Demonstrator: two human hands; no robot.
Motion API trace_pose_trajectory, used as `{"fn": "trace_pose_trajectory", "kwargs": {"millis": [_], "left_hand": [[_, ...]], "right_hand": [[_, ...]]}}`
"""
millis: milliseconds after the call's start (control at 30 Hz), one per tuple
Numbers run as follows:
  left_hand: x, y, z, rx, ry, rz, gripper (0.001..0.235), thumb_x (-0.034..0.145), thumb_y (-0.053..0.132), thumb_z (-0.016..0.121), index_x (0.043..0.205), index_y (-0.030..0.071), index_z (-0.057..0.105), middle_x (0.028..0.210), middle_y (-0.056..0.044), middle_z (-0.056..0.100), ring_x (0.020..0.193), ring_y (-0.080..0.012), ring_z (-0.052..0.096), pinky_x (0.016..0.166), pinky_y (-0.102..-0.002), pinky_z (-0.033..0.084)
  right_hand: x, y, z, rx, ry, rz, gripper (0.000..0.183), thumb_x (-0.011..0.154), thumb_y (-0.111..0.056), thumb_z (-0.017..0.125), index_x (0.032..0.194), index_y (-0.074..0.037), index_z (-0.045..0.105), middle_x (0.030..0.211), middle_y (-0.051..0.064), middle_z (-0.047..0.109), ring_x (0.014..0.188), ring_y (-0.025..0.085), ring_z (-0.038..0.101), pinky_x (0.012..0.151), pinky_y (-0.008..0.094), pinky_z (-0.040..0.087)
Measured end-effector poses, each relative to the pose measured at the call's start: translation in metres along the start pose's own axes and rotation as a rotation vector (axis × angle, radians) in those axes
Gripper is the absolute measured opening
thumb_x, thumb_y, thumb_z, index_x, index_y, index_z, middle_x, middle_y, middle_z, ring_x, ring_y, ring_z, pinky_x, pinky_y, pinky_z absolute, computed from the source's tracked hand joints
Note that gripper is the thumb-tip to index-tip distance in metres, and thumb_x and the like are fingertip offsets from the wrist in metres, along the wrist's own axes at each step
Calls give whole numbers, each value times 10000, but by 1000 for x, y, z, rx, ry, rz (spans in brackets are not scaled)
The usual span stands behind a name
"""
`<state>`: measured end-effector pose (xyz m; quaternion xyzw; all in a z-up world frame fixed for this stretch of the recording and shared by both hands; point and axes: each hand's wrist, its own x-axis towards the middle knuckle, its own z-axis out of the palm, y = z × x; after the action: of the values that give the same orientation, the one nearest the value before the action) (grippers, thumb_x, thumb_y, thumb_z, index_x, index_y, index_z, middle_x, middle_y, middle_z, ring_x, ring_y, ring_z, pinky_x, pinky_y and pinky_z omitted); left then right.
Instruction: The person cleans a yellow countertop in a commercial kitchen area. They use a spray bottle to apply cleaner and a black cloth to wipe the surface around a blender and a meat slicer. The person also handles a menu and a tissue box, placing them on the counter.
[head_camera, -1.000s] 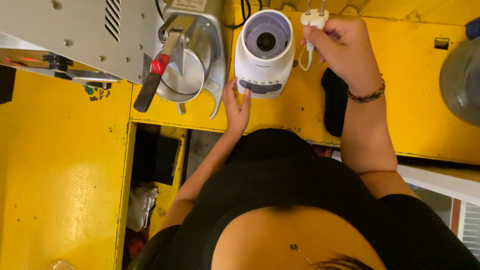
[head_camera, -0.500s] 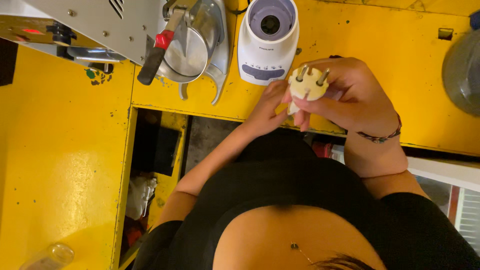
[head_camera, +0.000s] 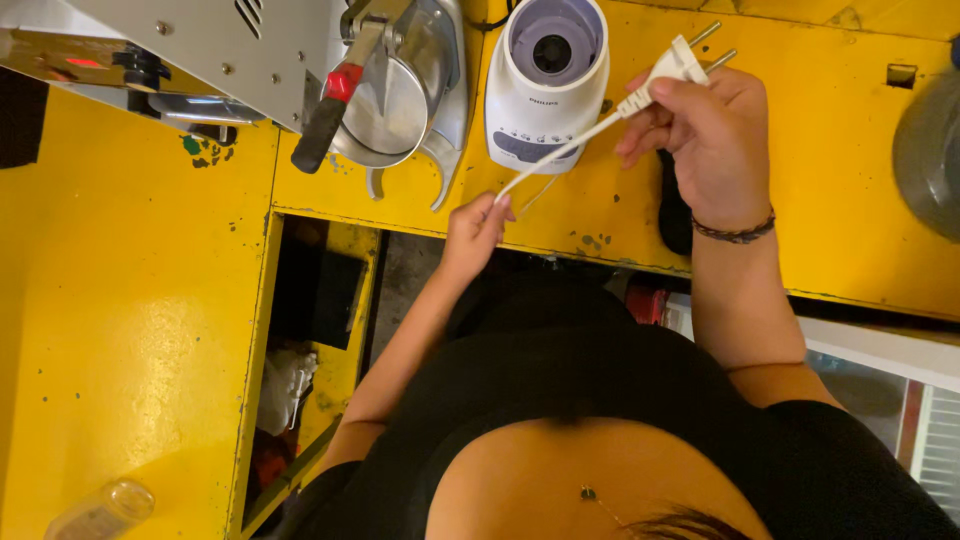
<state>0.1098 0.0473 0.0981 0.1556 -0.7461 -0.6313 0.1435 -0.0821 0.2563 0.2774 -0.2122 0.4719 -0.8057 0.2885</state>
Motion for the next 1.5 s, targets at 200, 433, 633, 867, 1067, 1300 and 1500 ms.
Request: {"fn": "trace_pose_trajectory", "kwargs": {"millis": [200, 433, 633, 867, 1067, 1300, 1500], "left_hand": [[38, 10, -11, -128, 230, -19, 379, 1101, 313, 540, 875, 41, 676, 552, 32, 469, 507, -41, 420, 486, -236, 322], [84, 4, -14, -165, 341, -79, 421, 1083, 343, 528, 881, 30, 724, 516, 28, 461, 453, -49, 415, 451, -240, 321], [117, -19, -9, -79, 353, -4, 414, 1098, 331, 517, 935, 8, 718, 599, -4, 568, 550, -77, 531, 550, -258, 419], [137, -45, -5, 99, 436, 24, 230, 1061, 217, 531, 1124, 15, 619, 676, -61, 684, 607, -146, 655, 598, -309, 497], [136, -52, -3, 335, 447, 31, 250, 1009, 184, 618, 1176, -1, 603, 692, -108, 659, 624, -276, 656, 613, -387, 496], [113, -54, 2, 425, 396, 80, 377, 980, 92, 584, 1327, -34, 510, 983, -222, 679, 939, -389, 658, 866, -477, 523], [89, -61, 8, 531, 337, 14, 459, 991, 109, 570, 1408, -35, 439, 1280, -329, 557, 1064, -526, 601, 889, -540, 496]], "right_hand": [[34, 25, 1, -182, 13, -47, 251, 1061, -20, 647, 1269, -52, 510, 884, 161, 702, 680, 245, 701, 589, 365, 568], [78, 47, -17, 19, -33, 73, 228, 1067, -65, 635, 1284, -8, 594, 1017, 164, 716, 732, 226, 686, 611, 334, 535], [130, 72, -44, 72, -68, 5, 186, 1082, -60, 584, 1256, -5, 620, 1208, 178, 721, 905, 253, 721, 800, 351, 597], [187, 116, -88, 71, -104, -73, 188, 1088, -48, 616, 1271, -11, 643, 1202, 107, 674, 1156, 234, 686, 1097, 444, 611], [222, 163, -126, 2, 29, -67, 195, 1049, -39, 647, 1243, -20, 634, 1119, 81, 667, 1072, 216, 710, 1010, 414, 637], [227, 230, -173, 32, 126, 91, 199, 1022, -35, 693, 1219, -18, 665, 1045, 83, 704, 922, 186, 708, 829, 302, 587], [227, 295, -212, -201, 266, 42, 110, 1025, -77, 645, 1091, -16, 709, 1037, 83, 744, 911, 160, 701, 832, 298, 595]]}}
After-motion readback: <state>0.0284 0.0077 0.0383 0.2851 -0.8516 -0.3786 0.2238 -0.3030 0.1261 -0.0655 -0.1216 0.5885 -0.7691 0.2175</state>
